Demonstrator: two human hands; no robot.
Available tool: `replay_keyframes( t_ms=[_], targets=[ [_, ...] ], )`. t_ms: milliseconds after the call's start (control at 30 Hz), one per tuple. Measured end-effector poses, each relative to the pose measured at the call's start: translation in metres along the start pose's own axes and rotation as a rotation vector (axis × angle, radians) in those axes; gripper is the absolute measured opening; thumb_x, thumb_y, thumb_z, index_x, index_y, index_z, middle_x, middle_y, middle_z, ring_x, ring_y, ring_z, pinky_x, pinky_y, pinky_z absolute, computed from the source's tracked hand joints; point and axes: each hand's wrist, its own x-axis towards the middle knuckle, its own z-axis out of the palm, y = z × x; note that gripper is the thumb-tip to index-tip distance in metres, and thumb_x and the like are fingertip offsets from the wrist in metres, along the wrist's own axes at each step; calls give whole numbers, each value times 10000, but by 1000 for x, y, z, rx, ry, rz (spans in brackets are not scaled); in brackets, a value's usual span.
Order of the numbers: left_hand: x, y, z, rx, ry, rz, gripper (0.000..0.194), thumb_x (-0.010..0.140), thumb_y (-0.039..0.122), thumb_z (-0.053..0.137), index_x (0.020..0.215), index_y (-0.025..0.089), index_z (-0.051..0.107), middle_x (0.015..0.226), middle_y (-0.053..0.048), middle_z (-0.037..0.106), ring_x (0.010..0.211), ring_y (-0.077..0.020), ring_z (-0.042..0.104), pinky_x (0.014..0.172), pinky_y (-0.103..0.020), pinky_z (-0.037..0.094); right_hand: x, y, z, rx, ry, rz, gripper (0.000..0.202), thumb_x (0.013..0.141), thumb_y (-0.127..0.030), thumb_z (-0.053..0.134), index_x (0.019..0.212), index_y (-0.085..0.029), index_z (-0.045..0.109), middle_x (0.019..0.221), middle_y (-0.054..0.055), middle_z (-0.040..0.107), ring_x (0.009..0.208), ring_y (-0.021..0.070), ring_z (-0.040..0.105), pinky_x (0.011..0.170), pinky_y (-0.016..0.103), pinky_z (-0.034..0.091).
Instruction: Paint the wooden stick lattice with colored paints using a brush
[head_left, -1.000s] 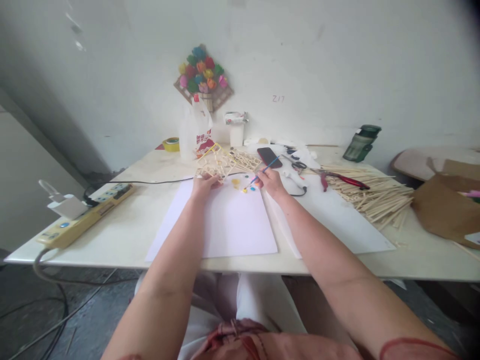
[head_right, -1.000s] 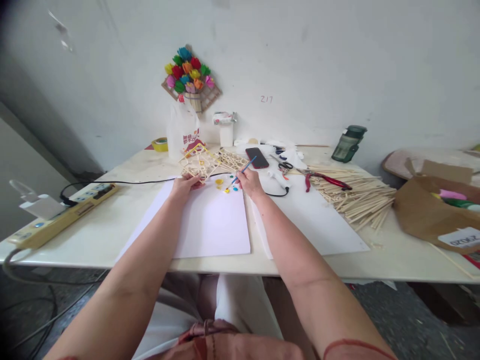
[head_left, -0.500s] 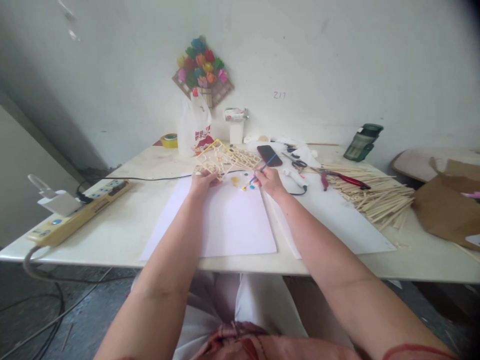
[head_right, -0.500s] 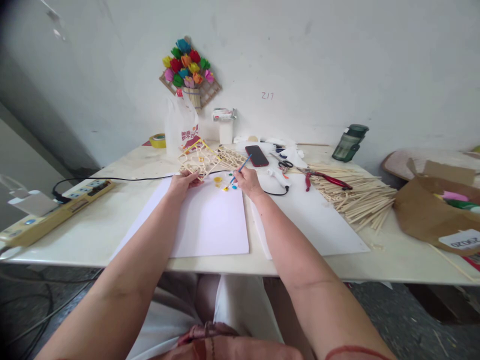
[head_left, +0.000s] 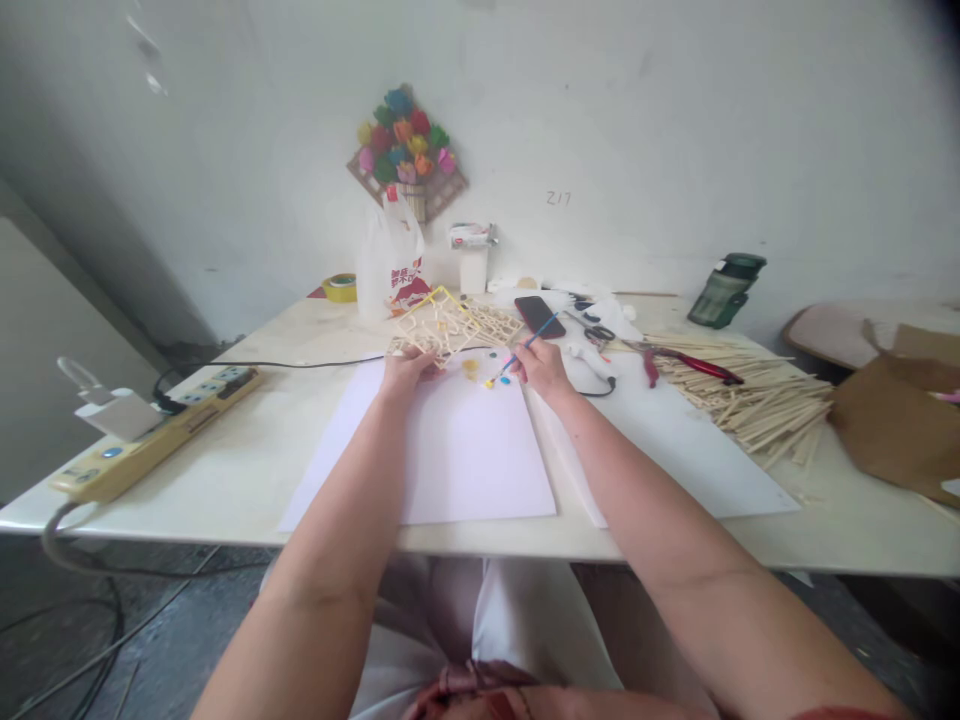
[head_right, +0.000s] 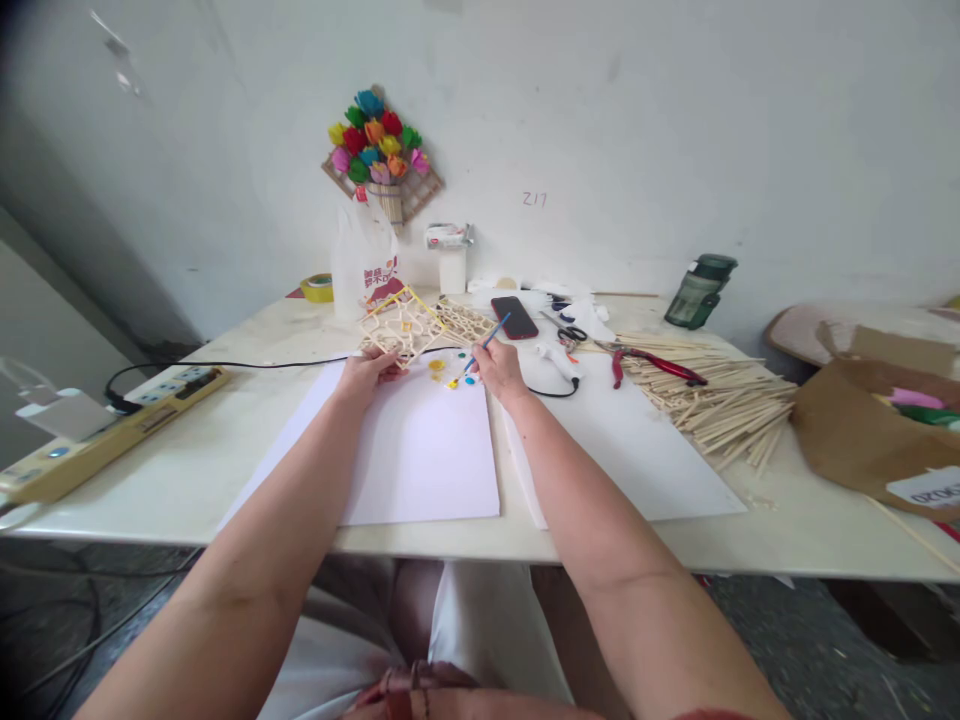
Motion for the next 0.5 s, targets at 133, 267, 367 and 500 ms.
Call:
replay_keyframes(
  t_ms=[133,267,367,500],
  targets=[
    [1,-1,-1,12,-20,-4,340,557,383,836,622,136,611,619,-49,670,507,-131,613,500,-235,488,5,-2,-2,188,105,174,154,740,-324,567,671,-211,486,429,-50,572,294,87,441,310,202,353],
    [3,-3,-3,35,-46,20,334,568,410,828,637,146,635,604,-48,664,509,-128,599,512,-237,486,9,-5,-4,343,207,263,186,767,-348,577,710,-218,457,422,-55,577,297,92,466,314,200,395],
    [3,-5,-5,41,-76,46,328,566,419,827,643,152,654,611,-44,665,514,-122,588,519,-230,478,10,-5,-5,426,254,276,222,787,-375,596,724,-218,451,444,-46,596,317,93,494,332,202,426],
    [2,-4,-6,54,-83,48,315,567,408,823,582,162,629,586,-38,650,514,-123,580,525,-231,468,9,-2,-1,461,235,252,275,799,-432,615,743,-215,455,496,-33,628,358,99,541,370,211,470]
  ],
)
